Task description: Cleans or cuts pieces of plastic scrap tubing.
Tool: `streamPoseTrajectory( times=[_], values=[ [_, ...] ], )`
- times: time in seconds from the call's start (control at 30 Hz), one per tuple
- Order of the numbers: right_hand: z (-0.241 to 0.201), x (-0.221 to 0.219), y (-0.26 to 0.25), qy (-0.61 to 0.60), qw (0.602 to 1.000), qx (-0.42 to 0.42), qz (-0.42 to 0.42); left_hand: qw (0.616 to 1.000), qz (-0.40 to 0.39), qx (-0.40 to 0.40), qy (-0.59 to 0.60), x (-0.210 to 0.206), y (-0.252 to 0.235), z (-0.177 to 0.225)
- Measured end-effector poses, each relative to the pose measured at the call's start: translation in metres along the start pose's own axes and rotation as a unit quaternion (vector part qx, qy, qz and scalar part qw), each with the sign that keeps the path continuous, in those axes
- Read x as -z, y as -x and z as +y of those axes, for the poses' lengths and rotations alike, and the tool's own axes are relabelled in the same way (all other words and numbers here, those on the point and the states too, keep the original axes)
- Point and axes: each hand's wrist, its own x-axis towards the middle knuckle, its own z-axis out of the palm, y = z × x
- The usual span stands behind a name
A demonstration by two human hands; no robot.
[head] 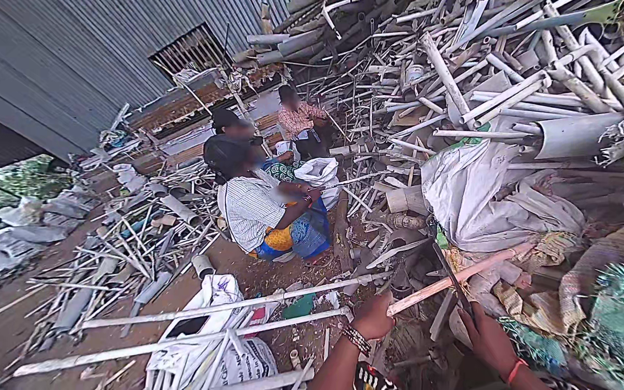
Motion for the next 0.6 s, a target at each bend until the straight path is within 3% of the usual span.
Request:
streamPoseTrajectory(
  times=[0.17, 0.33, 0.47, 0.6],
  values=[
    [0.004, 0.007, 0.01, -0.018, 0.998, 0.001, 0.059, 0.997, 0.038, 0.043, -0.048, 0.019, 0.011, 0.032],
    [-0.045, 0.025, 0.012, -0.038, 0.988, 0.031, 0.149, 0.996, 0.08, 0.018, 0.032, 0.02, -0.005, -0.002],
    [-0.066, -0.01, 0.003, -0.101, 0.99, 0.013, 0.099, 0.997, 0.066, 0.032, 0.025, 0.011, -0.008, -0.027],
    [-0.063, -0.037, 0.011, -0.002, 0.997, 0.056, 0.05, 0.999, 0.014, 0.018, -0.032, -0.003, -0.013, -0.021]
  ],
)
